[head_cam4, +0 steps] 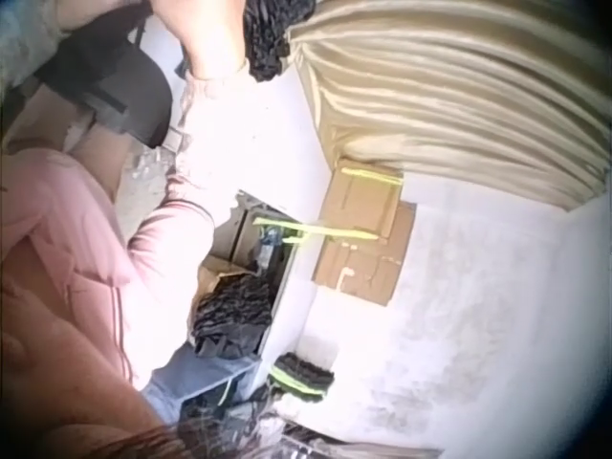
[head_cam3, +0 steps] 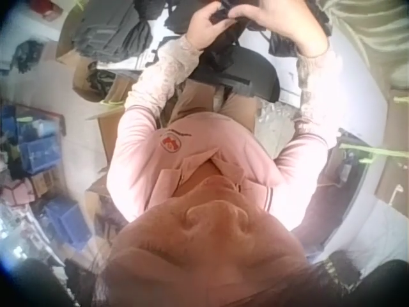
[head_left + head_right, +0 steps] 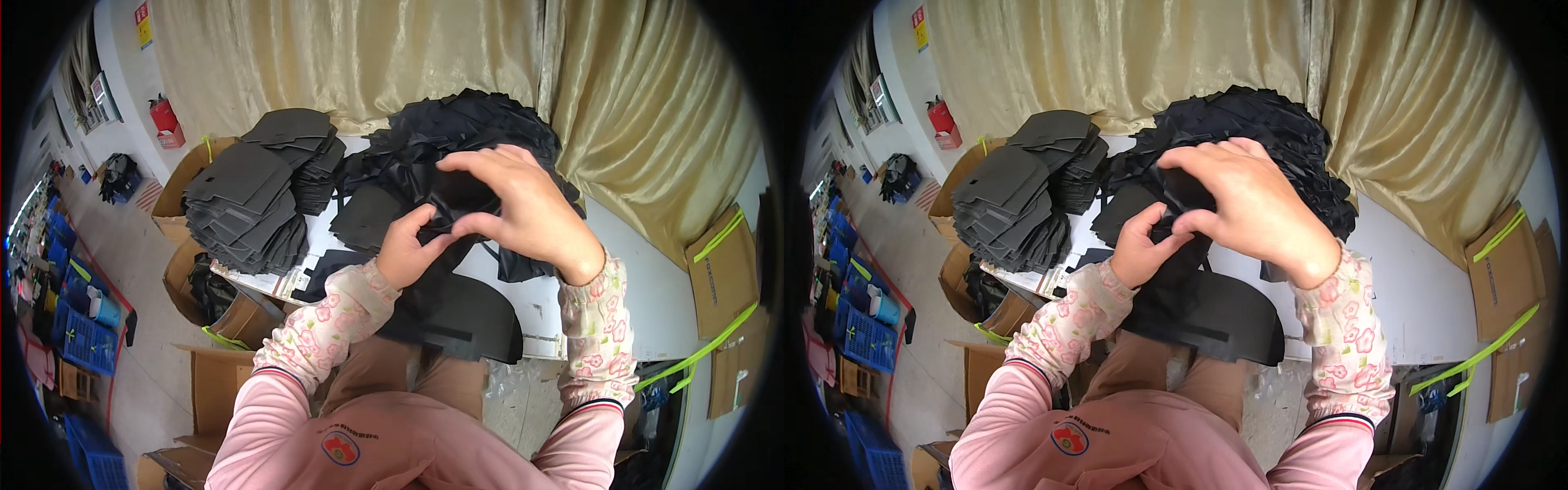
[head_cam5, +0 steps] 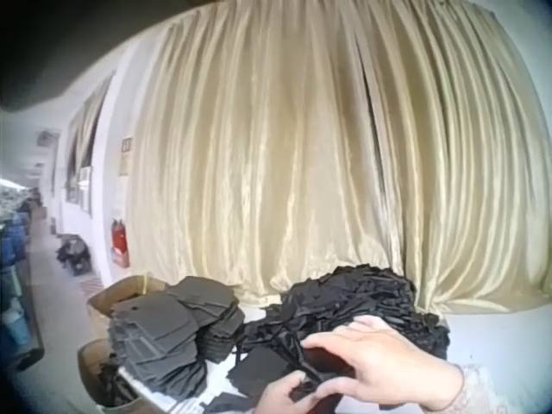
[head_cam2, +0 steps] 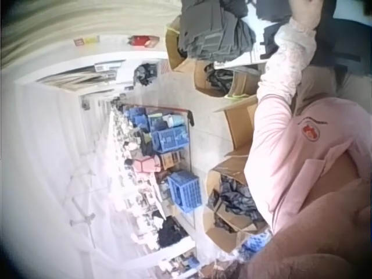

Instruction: Inspecting and sorting black fabric or synthetic panels into boxes on a factory assembly line.

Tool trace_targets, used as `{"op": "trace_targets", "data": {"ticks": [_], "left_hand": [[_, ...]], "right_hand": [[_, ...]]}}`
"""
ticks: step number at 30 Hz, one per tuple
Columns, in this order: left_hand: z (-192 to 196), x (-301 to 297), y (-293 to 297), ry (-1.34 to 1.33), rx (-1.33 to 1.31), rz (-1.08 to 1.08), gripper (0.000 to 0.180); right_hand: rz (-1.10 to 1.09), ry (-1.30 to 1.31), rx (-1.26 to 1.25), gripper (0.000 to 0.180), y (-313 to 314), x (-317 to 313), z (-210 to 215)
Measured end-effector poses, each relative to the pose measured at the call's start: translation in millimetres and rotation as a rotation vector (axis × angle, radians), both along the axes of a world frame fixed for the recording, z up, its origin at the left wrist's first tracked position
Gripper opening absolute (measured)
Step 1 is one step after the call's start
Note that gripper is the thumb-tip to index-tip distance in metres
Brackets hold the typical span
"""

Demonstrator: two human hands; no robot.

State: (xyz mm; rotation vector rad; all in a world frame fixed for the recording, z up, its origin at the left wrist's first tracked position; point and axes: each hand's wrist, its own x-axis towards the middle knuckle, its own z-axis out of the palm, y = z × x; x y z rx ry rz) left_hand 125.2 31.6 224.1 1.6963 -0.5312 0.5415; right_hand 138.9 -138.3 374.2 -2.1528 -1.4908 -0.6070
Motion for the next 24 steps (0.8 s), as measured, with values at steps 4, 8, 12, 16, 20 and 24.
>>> {"op": "trace_targets", "data": {"ticks": [4, 8, 12, 16, 20, 24], "left_hand": [[-10.5, 0.8, -6.4, 0.011, 0.1, 0.026, 0.028], [-30.5, -0.1, 6.5, 0.37, -0.148, -0.395, 0.051], [-61.9, 5.1, 42.6, 0.538, -0.21, -0.66, 0.047], [-66.7, -5.2, 85.1, 0.744, -0.042, -0.7, 0.039], [-66.0, -7.4, 120.0, 0.841, 0.097, -0.575, 0.033], [-74.7, -5.1, 163.0, 0.72, 0.317, -0.213, 0.024]], "right_hand": [[-0.066, 0.047, -0.088, 0.021, 6.4, 10.3, 8.8], [-0.005, 0.167, 0.303, 0.013, -15.5, 27.5, 39.3], [0.04, 0.341, 0.424, 0.011, -66.7, 57.2, 63.3], [-0.048, 0.379, 0.497, 0.011, -116.6, 81.2, 50.7], [-0.211, 0.55, 0.639, 0.01, -185.4, 103.5, 11.4], [-0.294, 0.779, 0.719, 0.009, -214.9, 115.1, -56.7]]}}
